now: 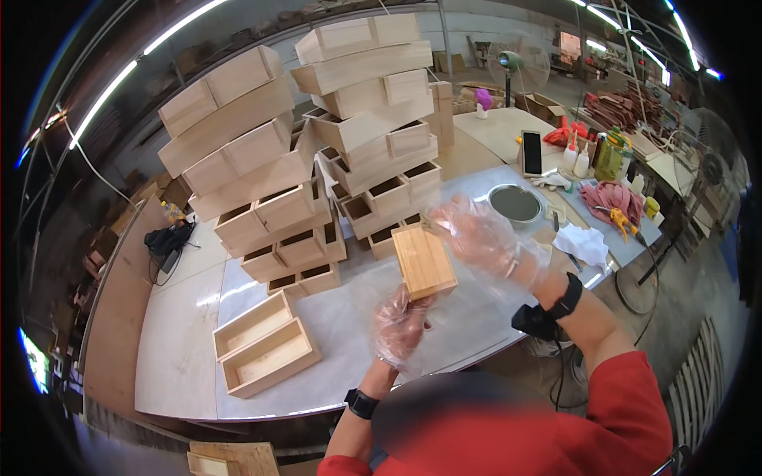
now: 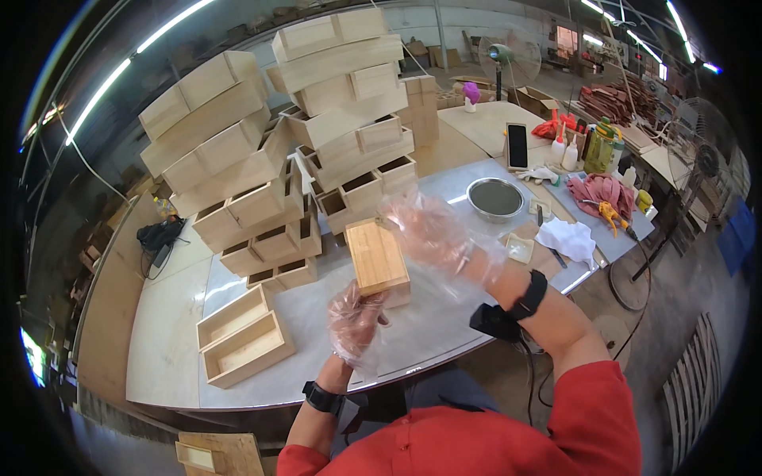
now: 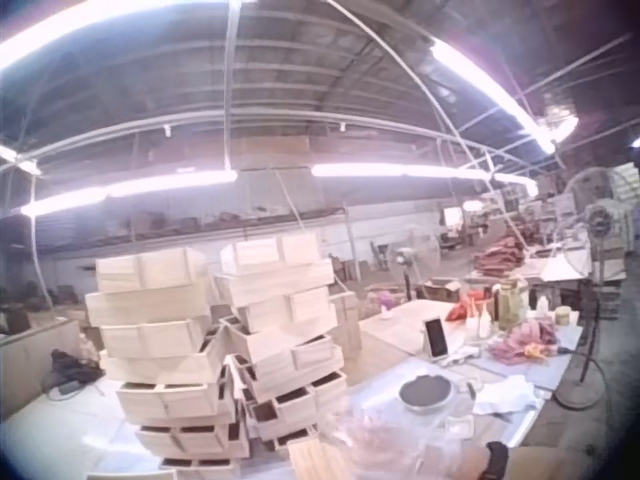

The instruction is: Applying stain or oil finish to wooden box components using a small applicator pad in a manufacturing environment.

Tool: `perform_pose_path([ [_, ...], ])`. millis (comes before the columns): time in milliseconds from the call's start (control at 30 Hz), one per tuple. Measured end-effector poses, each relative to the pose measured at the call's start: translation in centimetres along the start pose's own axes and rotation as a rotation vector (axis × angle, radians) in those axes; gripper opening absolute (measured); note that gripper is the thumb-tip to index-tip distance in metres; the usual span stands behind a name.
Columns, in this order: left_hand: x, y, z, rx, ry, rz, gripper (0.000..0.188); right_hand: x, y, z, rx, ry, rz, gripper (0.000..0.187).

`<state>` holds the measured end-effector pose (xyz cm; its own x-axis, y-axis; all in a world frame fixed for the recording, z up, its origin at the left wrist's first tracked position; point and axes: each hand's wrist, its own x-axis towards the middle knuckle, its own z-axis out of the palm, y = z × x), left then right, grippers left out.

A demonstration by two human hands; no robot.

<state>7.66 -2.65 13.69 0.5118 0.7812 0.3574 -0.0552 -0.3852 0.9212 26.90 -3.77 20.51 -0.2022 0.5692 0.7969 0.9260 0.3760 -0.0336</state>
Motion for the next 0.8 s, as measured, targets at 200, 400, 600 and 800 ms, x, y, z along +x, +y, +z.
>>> perform_pose_path([
  [200,0.4,-0.4,-0.4,0.040,0.009,-0.010,0.019,-3.6,-5.9,-4.1,-0.133,-0.240,0.044,0.026],
  [400,0.2,0.5,-0.2,-0.003,-0.035,-0.018,0.018,0.4,-2.3,-1.3,-0.055,-0.307,-0.016,0.017],
  [600,0.0,-0.5,-1.0,-0.020,0.012,-0.009,0.014,1.7,-5.7,-1.1,-0.166,-0.404,-0.076,0.024],
  [800,0.1,-1.0,-0.7,0.013,0.001,0.034,0.013,0.3,-5.2,-2.3,0.003,-0.481,-0.169,0.028],
])
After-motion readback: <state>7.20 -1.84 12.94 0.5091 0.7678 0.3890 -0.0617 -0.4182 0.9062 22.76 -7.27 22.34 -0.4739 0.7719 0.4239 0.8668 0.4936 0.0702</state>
